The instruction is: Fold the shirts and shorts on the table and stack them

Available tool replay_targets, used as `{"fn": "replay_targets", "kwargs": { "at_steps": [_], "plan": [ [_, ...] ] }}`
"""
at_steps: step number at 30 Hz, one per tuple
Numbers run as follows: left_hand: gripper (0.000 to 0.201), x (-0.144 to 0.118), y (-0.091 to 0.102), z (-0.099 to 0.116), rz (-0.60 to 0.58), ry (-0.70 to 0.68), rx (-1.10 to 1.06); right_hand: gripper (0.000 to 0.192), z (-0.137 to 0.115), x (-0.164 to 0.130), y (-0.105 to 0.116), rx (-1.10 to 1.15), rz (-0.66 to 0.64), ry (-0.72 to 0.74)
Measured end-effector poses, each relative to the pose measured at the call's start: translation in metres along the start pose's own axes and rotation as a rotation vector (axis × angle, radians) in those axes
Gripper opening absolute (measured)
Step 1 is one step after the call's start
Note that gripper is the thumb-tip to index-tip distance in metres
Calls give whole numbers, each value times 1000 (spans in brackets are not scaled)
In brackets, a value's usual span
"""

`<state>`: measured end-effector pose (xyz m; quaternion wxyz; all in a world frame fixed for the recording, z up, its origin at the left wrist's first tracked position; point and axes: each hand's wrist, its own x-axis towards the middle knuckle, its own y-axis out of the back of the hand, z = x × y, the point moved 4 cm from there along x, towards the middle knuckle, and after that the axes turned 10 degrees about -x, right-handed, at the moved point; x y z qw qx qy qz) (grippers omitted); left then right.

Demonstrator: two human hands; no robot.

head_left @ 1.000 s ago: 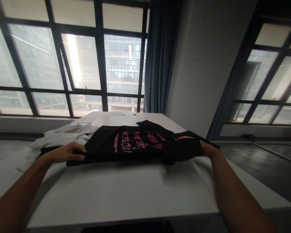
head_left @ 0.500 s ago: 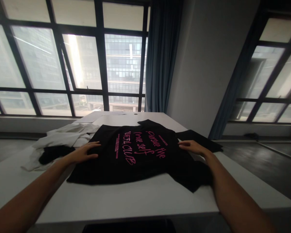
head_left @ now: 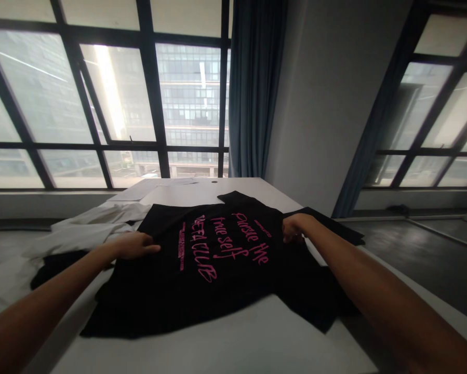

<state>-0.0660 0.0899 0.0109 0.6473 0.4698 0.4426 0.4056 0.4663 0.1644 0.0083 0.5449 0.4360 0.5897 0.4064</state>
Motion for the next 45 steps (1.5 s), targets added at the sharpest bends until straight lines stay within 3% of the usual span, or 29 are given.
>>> {"fn": "replay_targets", "kwargs": {
  "at_steps": [3, 7, 13, 15, 18, 23, 26, 28, 32, 35, 39, 42, 45],
  "plan": [
    [62, 54, 16, -7, 106, -30, 47, 24, -16, 34, 23, -135, -1, -43],
    [55, 129, 26, -41, 245, -25, 101, 25, -42, 89, 49, -248, 210, 41],
    [51, 214, 26, -99, 271, 173, 141, 55, -77, 182, 39, -173, 239, 157],
    [52, 233, 25, -112, 280, 178, 151, 66, -84, 206, 29, -134, 200, 149],
    [47, 253, 27, -132, 306, 170, 140, 75, -83, 233, 13, -109, 95, 7],
    [38, 277, 42, -155, 431, 166, 93, 79, -75, 262, 4, -91, 51, -122],
    [32, 287, 52, -151, 469, 218, 57, 76, -76, 273, 4, -89, 85, -139],
    [28, 288, 54, -137, 458, 261, 92, 72, -81, 270, 6, -129, 184, -182],
    [33, 269, 56, -87, 518, 252, 166, 66, -95, 237, 19, -275, 345, -247],
    [41, 229, 52, -47, 494, 152, 174, 62, -99, 194, 22, -266, 207, -71],
    [51, 143, 29, -18, 277, -33, 64, 56, -79, 118, 13, -235, 50, 251],
    [56, 65, 7, -14, 140, -214, -98, 52, -43, 62, -1, -198, 37, 313],
    [55, -3, -8, -23, 25, -302, -213, 47, -8, 11, -13, -159, 85, 325]
  ]
}}
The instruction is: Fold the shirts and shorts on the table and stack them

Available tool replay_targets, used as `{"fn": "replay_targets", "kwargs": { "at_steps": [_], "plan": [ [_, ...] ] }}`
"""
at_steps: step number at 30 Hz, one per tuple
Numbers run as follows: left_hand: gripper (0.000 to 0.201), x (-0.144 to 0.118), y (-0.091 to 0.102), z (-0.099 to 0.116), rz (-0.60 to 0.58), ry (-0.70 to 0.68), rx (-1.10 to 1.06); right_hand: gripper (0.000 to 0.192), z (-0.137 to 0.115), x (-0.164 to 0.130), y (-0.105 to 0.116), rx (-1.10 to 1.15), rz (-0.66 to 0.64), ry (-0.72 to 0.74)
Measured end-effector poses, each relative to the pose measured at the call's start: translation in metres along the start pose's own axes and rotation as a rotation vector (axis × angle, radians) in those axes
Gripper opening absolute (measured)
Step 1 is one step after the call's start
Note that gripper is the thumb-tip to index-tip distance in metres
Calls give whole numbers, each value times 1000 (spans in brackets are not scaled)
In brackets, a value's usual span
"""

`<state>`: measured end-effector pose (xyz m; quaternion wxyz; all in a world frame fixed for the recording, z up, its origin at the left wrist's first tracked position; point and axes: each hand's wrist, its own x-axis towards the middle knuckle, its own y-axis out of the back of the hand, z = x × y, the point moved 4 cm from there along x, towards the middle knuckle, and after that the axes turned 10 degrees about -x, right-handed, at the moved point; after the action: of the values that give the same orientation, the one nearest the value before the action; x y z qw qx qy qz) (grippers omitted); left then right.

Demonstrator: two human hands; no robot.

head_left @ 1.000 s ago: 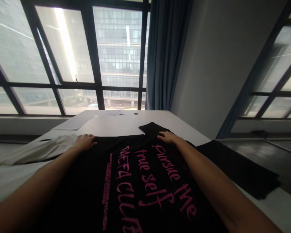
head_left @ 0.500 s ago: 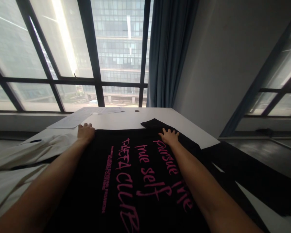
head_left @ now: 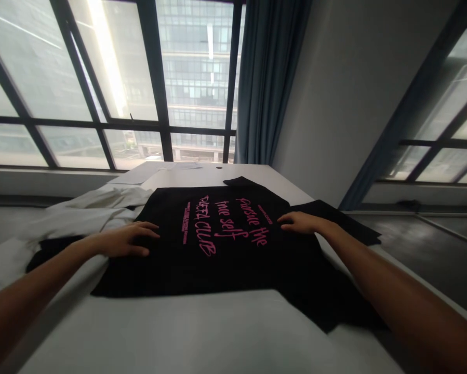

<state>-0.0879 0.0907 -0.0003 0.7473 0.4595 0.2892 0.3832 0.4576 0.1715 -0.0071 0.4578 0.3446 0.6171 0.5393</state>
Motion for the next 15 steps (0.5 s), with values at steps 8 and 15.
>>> {"fn": "replay_targets", "kwargs": {
  "at_steps": [8, 15],
  "plan": [
    [51, -105, -11, 4, 9, 28, -86, 79, 24, -132, -17, 4, 105, -112],
    [48, -110, -34, 1, 212, -2, -86, 91, -16, -184, -33, 168, 67, -14]
  ]
}}
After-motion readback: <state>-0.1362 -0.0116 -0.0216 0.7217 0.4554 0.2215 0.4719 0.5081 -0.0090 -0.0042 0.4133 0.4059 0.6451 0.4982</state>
